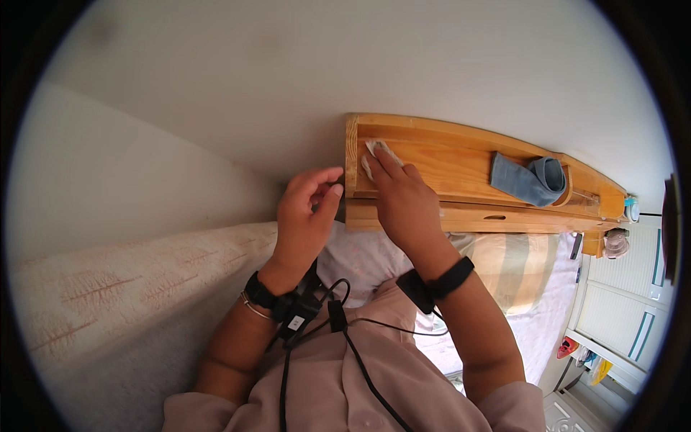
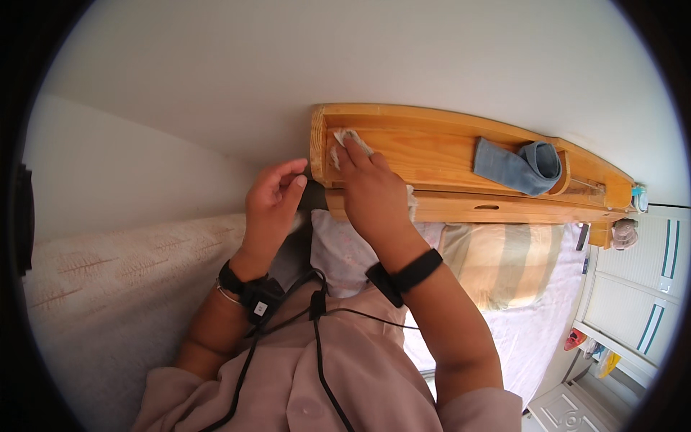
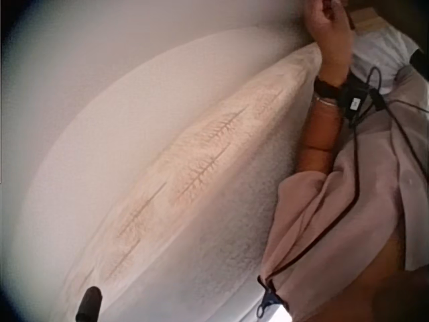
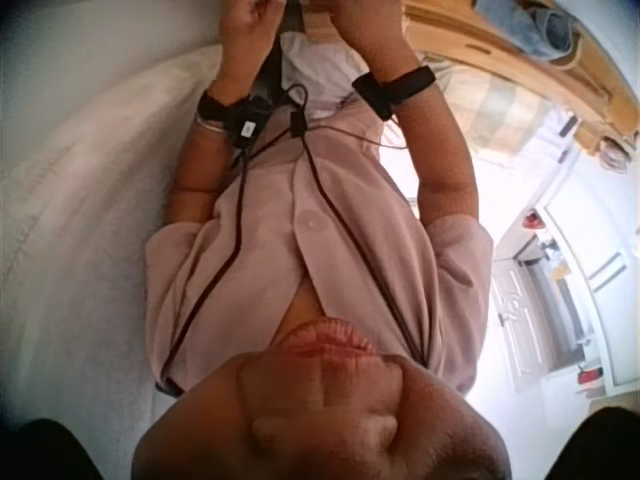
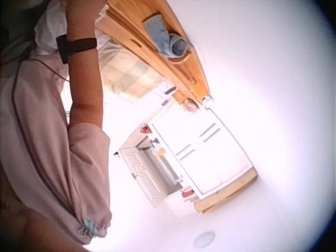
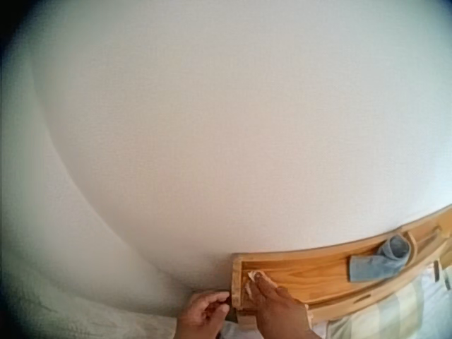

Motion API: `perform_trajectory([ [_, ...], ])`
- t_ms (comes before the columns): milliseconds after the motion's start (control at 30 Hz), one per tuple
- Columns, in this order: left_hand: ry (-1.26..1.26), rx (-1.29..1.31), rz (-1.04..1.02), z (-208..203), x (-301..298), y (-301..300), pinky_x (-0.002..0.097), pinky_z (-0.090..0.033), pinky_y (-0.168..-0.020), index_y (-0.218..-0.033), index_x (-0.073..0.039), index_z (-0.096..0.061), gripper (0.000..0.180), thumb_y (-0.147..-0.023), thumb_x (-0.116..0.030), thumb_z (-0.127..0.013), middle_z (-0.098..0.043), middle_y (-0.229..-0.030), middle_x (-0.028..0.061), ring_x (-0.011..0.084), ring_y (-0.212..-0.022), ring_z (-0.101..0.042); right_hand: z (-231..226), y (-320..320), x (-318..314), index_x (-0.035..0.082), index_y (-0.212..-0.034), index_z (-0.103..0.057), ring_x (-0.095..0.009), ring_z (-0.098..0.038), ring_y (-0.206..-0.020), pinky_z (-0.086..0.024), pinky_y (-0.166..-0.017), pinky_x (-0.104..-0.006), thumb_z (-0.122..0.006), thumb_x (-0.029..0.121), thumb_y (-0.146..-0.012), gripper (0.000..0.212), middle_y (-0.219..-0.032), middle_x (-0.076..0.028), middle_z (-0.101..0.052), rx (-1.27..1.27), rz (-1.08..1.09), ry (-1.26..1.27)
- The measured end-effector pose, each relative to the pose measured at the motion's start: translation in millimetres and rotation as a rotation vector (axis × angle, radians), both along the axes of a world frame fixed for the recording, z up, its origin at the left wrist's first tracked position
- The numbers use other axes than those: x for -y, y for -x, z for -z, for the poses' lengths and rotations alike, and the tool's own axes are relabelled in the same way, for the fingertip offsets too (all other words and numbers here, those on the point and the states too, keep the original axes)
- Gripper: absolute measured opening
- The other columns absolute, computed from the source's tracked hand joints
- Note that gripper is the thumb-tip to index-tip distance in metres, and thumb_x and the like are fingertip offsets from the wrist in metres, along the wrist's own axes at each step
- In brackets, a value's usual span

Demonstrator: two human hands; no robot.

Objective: The person cleans the window frame and window sill using a cloth, then washes and wrings out the cloth in a basin before wiping a wooden headboard.

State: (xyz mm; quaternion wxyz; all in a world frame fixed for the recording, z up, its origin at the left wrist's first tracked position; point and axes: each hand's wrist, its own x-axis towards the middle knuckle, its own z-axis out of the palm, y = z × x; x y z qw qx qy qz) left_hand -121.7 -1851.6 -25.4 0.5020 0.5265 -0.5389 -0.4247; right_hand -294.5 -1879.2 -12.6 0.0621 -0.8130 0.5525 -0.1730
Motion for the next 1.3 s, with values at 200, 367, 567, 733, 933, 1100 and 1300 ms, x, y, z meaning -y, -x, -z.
perform_trajectory([
  [200, -0.042, 0.056, 0.040, -5, 24, 6, 0.0227, -0.050, -0.077, -0.119, 0.002, -0.060, 0.033, -0.087, -0.003, -0.068, -0.057, -0.101, 0.0045, 0.0092, -0.085, -0.058, -3, -8, 15, 0.011, -0.128, -0.055, -0.028, -0.062, -0.095, -0.055, -0.075, -0.0384, -0.057, 0.010, -0.082, 0.046, -0.133, -0.003, -0.055, 0.024, 0.035, -0.117],
  [367, -0.029, 0.209, 0.065, -11, 30, 4, 0.0228, -0.052, -0.071, -0.118, 0.003, -0.060, 0.039, -0.082, -0.001, -0.073, -0.058, -0.097, 0.0052, 0.0093, -0.078, -0.059, 2, 26, 15, 0.012, -0.114, -0.064, -0.030, -0.063, -0.092, -0.055, -0.075, -0.0412, -0.054, 0.015, -0.085, 0.030, -0.120, -0.005, -0.059, 0.000, 0.253, -0.033],
  [567, 0.009, 0.170, 0.052, 5, 37, 5, 0.0260, -0.053, -0.068, -0.114, 0.001, -0.063, 0.039, -0.077, -0.002, -0.075, -0.061, -0.090, 0.0082, 0.0133, -0.074, -0.062, -1, -24, 23, 0.011, -0.102, -0.066, -0.029, -0.063, -0.094, -0.054, -0.075, -0.0411, -0.059, 0.011, -0.082, 0.021, -0.111, -0.006, -0.058, 0.088, 0.148, -0.098],
  [733, -0.027, 0.154, 0.096, 4, 37, -4, 0.0239, -0.053, -0.072, -0.117, 0.002, -0.062, 0.040, -0.079, -0.001, -0.074, -0.060, -0.092, 0.0056, 0.0109, -0.078, -0.060, 3, 4, 7, 0.014, -0.106, -0.067, -0.028, -0.062, -0.095, -0.054, -0.075, -0.0401, -0.062, 0.010, -0.080, 0.027, -0.108, -0.004, -0.059, 0.125, 0.004, -0.037],
  [933, -0.051, 0.122, 0.111, 8, 39, -4, 0.0234, -0.053, -0.073, -0.118, 0.002, -0.062, 0.040, -0.080, -0.003, -0.074, -0.061, -0.091, 0.0049, 0.0101, -0.079, -0.061, 5, -9, 3, 0.013, -0.099, -0.068, -0.028, -0.063, -0.088, -0.053, -0.073, -0.0408, -0.060, 0.008, -0.079, 0.022, -0.101, -0.006, -0.062, 0.161, 0.027, -0.090],
  [1100, -0.027, 0.094, 0.090, 12, 40, -2, 0.0248, -0.053, -0.070, -0.116, 0.000, -0.064, 0.040, -0.078, -0.005, -0.076, -0.064, -0.089, 0.0061, 0.0110, -0.075, -0.062, 11, -14, 36, 0.010, -0.092, -0.069, -0.029, -0.064, -0.085, -0.053, -0.072, -0.0391, -0.060, 0.005, -0.076, 0.019, -0.094, -0.008, -0.063, 0.339, 0.157, 0.033],
  [1300, -0.048, 0.024, 0.097, 17, 41, -13, 0.0245, -0.053, -0.070, -0.117, -0.003, -0.066, 0.040, -0.078, -0.005, -0.076, -0.064, -0.088, 0.0059, 0.0108, -0.074, -0.061, 8, -5, -6, 0.011, -0.088, -0.070, -0.030, -0.064, -0.083, -0.052, -0.071, -0.0400, -0.062, 0.005, -0.075, 0.016, -0.091, -0.008, -0.063, 0.350, -0.029, -0.074],
])
